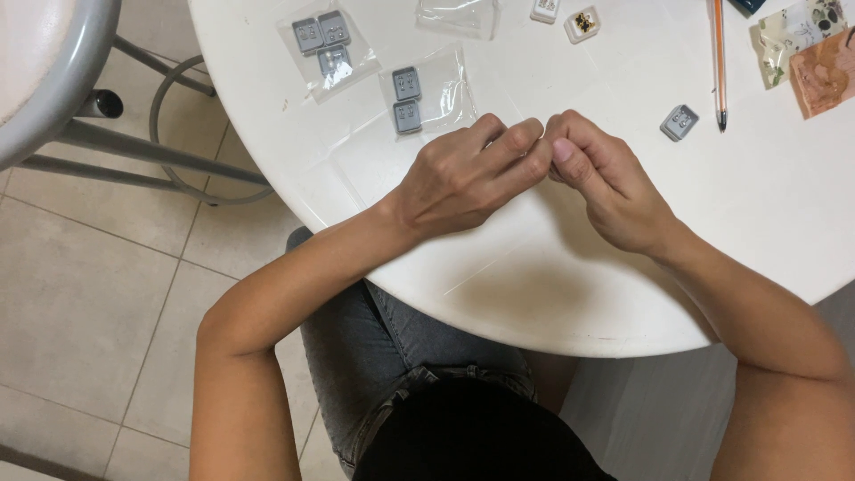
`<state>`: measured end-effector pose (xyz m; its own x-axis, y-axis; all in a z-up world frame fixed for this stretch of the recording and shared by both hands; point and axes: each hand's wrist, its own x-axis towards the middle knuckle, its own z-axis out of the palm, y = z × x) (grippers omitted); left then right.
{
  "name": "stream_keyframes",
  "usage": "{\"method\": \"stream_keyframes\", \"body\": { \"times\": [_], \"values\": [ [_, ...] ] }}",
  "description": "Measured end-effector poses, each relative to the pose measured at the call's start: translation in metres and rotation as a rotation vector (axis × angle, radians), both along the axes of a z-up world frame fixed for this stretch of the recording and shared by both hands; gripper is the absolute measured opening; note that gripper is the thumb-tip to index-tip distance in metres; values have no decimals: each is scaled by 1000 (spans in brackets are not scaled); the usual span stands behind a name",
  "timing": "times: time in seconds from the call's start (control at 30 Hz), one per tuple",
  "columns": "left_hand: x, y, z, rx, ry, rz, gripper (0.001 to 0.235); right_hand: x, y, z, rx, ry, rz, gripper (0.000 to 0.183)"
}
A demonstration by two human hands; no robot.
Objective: The person sits at a white table and repeatedly picks up small gray rectangular electronic components and tiny metal pins. They insert the pins into the components by hand, then place the assembled units into clear plastic bags. The process is repeated for several units throughout the clip.
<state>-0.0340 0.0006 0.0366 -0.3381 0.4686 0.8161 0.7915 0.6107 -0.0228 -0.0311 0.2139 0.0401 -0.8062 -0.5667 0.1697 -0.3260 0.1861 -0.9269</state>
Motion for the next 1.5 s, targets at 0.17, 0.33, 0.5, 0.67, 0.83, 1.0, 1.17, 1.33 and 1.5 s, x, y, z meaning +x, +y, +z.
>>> {"method": "stream_keyframes", "body": {
  "times": [0.17, 0.33, 0.5, 0.67, 0.83, 1.0, 1.17, 1.33, 1.5],
  "values": [
    [1, 4, 1, 93, -192, -69, 28, -2, -2, 4, 137, 491, -102, 19],
    [1, -3, 8, 155, -349, -139, 8, -1, -6, 8, 112, 592, -112, 12],
    [-1, -4, 2, -40, -138, -3, 20, 4, -11, 15, 135, -2, -87, 36],
    [2, -1, 9, 119, -363, -94, 14, 3, -9, 12, 138, 183, -153, 21],
    [-3, -5, 11, 212, -471, -136, 12, -5, 0, 23, 243, 441, -182, 7],
    [-12, -14, 10, 341, -377, -156, 4, -12, 22, 22, 344, 580, -187, 11],
    [-7, -14, 15, 563, -750, -292, 7, -10, 21, 25, 321, 602, -164, 8],
    [-8, -10, 13, 724, -1236, -441, 15, -5, 5, 15, 188, 742, -149, 9],
    [-3, -8, 13, 659, -1138, -370, 14, -2, 1, 9, 188, 771, -218, 7]
  ]
}}
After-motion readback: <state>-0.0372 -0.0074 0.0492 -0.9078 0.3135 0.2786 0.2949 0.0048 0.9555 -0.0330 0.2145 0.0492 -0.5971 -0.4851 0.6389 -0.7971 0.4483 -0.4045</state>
